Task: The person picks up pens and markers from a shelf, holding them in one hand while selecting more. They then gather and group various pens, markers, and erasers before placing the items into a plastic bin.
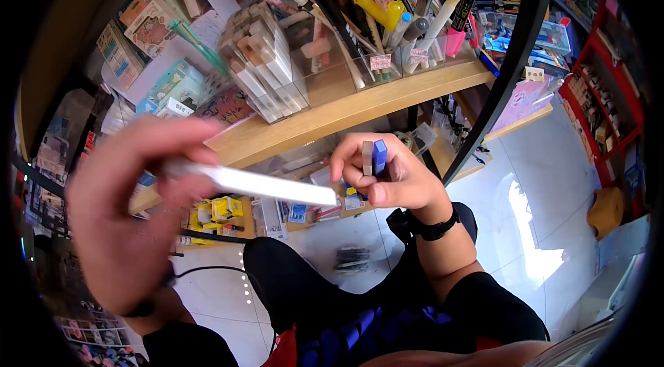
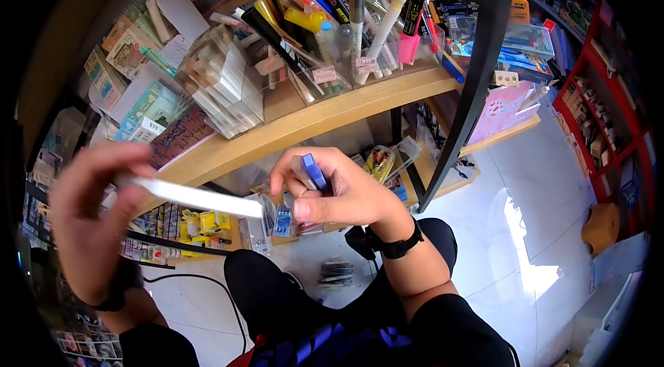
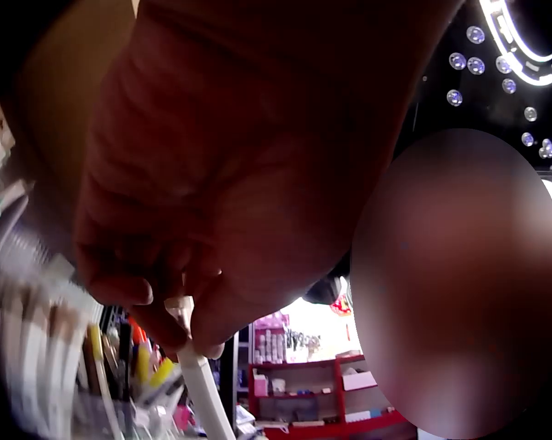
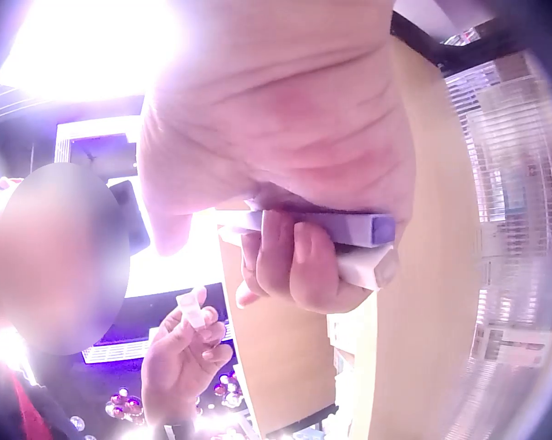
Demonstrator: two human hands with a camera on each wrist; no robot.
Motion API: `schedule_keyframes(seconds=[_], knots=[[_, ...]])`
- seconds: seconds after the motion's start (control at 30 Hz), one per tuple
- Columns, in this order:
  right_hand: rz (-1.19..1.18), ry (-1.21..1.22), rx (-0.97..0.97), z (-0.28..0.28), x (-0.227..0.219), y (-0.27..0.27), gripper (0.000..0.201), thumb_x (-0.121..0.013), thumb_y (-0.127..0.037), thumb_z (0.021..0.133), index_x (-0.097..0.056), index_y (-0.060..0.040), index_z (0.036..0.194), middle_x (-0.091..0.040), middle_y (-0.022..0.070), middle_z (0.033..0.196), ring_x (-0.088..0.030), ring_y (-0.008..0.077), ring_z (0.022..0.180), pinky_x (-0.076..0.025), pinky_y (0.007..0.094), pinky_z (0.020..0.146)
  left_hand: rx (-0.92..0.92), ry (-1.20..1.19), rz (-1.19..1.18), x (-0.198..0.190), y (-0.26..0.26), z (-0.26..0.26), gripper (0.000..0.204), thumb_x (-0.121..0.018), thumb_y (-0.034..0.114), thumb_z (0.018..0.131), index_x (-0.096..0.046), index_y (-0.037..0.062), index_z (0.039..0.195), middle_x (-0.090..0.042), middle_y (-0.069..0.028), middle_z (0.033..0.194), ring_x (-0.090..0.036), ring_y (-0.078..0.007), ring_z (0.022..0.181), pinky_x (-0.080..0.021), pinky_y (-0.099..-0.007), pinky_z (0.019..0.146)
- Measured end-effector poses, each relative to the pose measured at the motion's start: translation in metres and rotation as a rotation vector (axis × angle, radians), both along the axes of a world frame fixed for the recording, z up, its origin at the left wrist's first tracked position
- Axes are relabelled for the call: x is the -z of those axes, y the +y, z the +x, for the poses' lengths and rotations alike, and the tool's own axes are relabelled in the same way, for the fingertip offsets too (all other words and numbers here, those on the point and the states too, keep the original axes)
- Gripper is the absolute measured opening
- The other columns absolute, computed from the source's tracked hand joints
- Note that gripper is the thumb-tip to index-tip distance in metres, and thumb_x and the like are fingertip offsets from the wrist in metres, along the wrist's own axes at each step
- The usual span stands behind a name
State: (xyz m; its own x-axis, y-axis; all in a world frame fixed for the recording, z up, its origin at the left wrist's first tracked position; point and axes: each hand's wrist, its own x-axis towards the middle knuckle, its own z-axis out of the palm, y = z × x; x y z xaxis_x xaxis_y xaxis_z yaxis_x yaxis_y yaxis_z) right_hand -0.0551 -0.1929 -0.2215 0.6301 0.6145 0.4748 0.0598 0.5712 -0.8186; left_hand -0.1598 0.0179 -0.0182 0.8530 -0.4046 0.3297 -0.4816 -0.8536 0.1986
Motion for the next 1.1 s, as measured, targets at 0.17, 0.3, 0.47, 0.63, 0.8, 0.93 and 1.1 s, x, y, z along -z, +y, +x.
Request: schedule_keyframes(seconds=[0.17, 0.3, 0.47, 0.63, 0.8, 0.93, 1.1], knots=[[-0.109, -0.381, 0.155, -0.024, -0.007, 0.024, 0.039, -0.086, -0.025, 0.083, -0.065, -0.0006, 0.106, -0.061, 0.0052, 0.085, -0.055, 0.0155, 0.074, -0.045, 0.0321, 0.067, 0.252, 0.177, -0.054, 0.048, -0.019, 0.017, 0.031, -0.076, 0.002, 0.082, -0.073, 0.0045, 0.113, -0.072, -0.0119, 0.092, -0.07, -0.0292, 0.082, -0.054, -0.0366, 0.073], [-0.037, -0.361, 0.193, -0.025, 0.004, 0.033, 0.028, -0.079, -0.017, 0.092, -0.057, -0.0049, 0.078, -0.053, 0.0033, 0.071, -0.048, 0.0129, 0.066, -0.04, 0.0317, 0.061, 0.291, 0.072, -0.007, 0.039, -0.023, 0.037, 0.031, -0.074, 0.003, 0.084, -0.071, 0.0043, 0.115, -0.069, -0.0131, 0.098, -0.067, -0.0313, 0.091, -0.053, -0.0396, 0.079], [-0.199, -0.194, 0.102, -0.015, 0.008, 0.022, 0.039, -0.072, -0.019, 0.1, -0.052, -0.0043, 0.07, -0.046, -0.0022, 0.062, -0.04, 0.0078, 0.057, -0.035, 0.0296, 0.054, 0.204, -0.469, 0.238, 0.003, -0.023, 0.095, 0.022, -0.066, 0.009, 0.09, -0.071, 0.002, 0.11, -0.067, -0.0144, 0.104, -0.063, -0.0331, 0.105, -0.049, -0.0421, 0.094], [-0.218, -0.078, 0.079, -0.02, -0.001, 0.019, 0.032, -0.07, -0.022, 0.102, -0.061, -0.0013, 0.079, -0.055, -0.0028, 0.067, -0.053, 0.0057, 0.064, -0.044, 0.0253, 0.059, 0.123, -0.294, 0.669, -0.01, -0.027, 0.14, 0.032, -0.049, 0.017, 0.093, -0.074, -0.0011, 0.102, -0.069, -0.0139, 0.111, -0.056, -0.033, 0.115, -0.045, -0.0451, 0.102], [-0.184, -0.114, 0.152, -0.015, 0.005, 0.019, 0.032, -0.07, -0.021, 0.102, -0.059, -0.0035, 0.077, -0.05, -0.0058, 0.068, -0.043, 0.0047, 0.065, -0.038, 0.0261, 0.058, -0.056, -0.141, 0.881, -0.014, -0.045, 0.162, 0.034, -0.048, 0.017, 0.088, -0.074, 0.0006, 0.104, -0.069, -0.0129, 0.113, -0.054, -0.0328, 0.117, -0.043, -0.0467, 0.099], [-0.182, -0.016, 0.142, -0.016, 0.006, 0.016, 0.034, -0.07, -0.019, 0.102, -0.055, -0.0055, 0.074, -0.045, -0.0069, 0.067, -0.037, 0.0052, 0.065, -0.032, 0.0274, 0.057, -0.135, -0.112, 0.986, -0.005, -0.049, 0.182, 0.032, -0.052, 0.017, 0.087, -0.077, 0.0063, 0.104, -0.071, -0.0087, 0.117, -0.054, -0.0283, 0.12, -0.043, -0.0477, 0.098], [-0.164, -0.051, 0.183, -0.015, 0.005, 0.014, 0.036, -0.069, -0.017, 0.102, -0.052, -0.007, 0.071, -0.043, -0.0072, 0.066, -0.036, 0.005, 0.064, -0.032, 0.0276, 0.057, 0.139, -0.354, 1.363, -0.011, -0.06, 0.159, 0.028, -0.06, 0.016, 0.086, -0.08, 0.0121, 0.105, -0.073, -0.007, 0.12, -0.058, -0.0276, 0.124, -0.049, -0.0494, 0.094]])
